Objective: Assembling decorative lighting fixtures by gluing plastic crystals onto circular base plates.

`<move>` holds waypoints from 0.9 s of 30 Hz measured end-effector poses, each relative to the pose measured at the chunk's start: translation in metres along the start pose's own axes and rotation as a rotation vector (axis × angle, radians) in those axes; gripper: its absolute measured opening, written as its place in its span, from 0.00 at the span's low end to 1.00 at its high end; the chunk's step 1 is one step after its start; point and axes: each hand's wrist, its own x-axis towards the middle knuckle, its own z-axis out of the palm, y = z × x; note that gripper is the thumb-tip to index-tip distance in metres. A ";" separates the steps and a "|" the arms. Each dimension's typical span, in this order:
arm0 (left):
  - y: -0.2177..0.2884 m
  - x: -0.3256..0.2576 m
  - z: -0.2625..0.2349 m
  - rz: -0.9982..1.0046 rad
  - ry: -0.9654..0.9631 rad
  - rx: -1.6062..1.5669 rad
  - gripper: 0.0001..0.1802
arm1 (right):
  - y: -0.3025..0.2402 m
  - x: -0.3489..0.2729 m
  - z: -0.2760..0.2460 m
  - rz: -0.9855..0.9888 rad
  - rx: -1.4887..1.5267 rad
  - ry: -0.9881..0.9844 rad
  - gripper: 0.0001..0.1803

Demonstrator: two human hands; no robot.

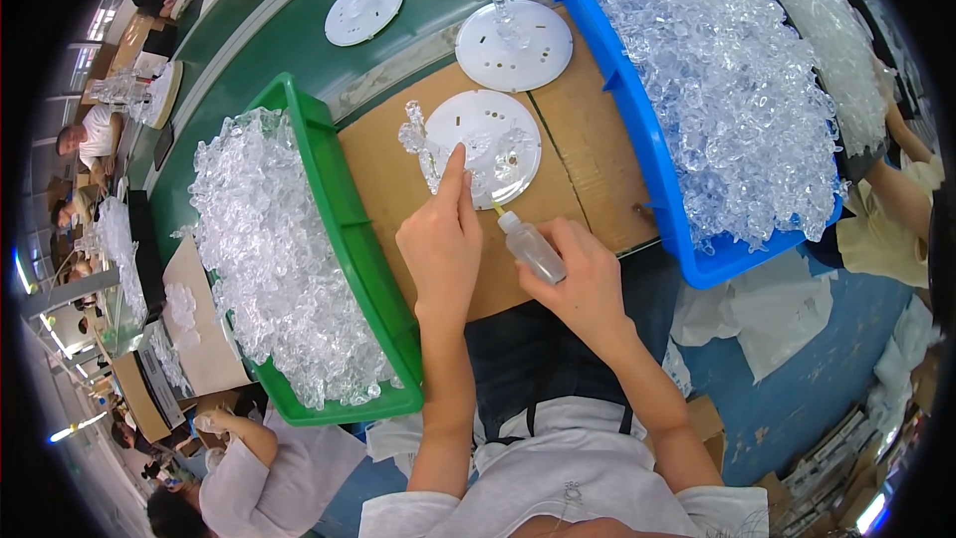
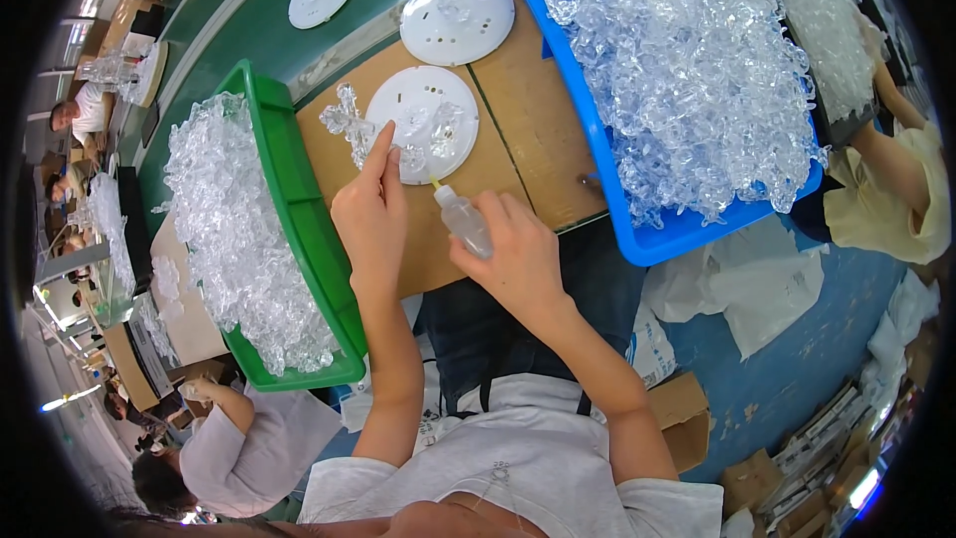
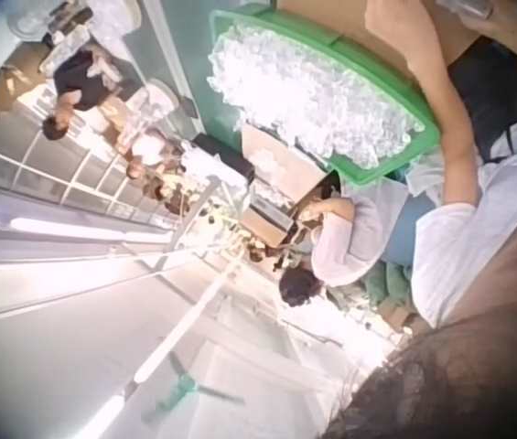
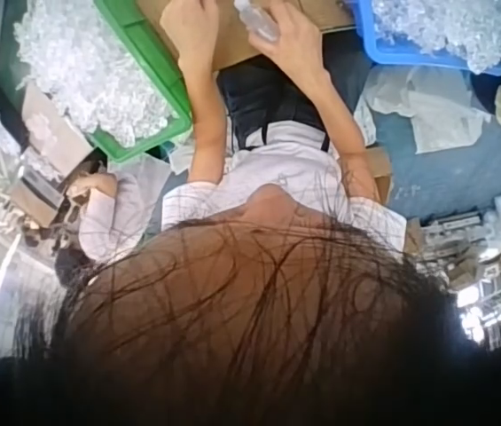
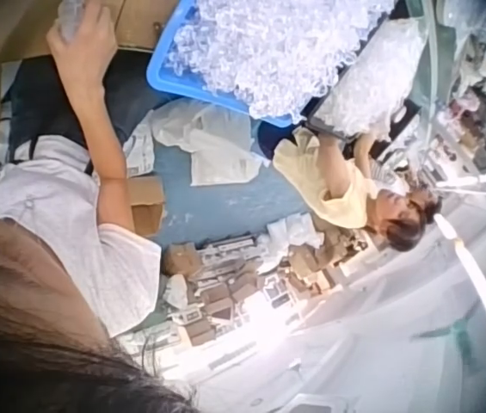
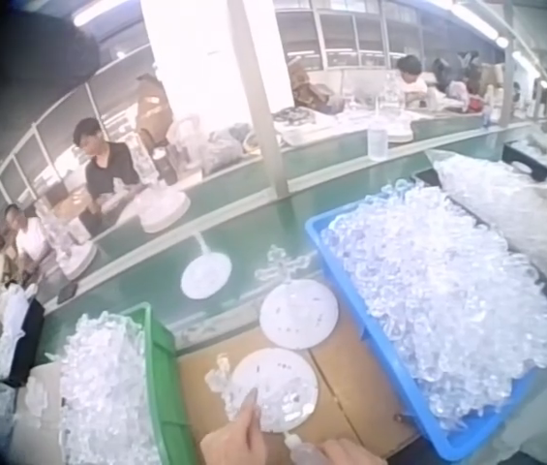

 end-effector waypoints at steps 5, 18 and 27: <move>-0.001 0.001 0.001 -0.039 -0.020 -0.027 0.16 | -0.001 0.002 0.002 -0.031 -0.031 -0.010 0.15; -0.002 0.003 0.005 0.030 0.018 -0.005 0.18 | 0.001 0.003 0.005 -0.020 0.021 -0.005 0.15; -0.004 0.002 0.006 0.047 0.023 -0.025 0.19 | 0.004 0.000 0.006 -0.027 0.036 0.008 0.15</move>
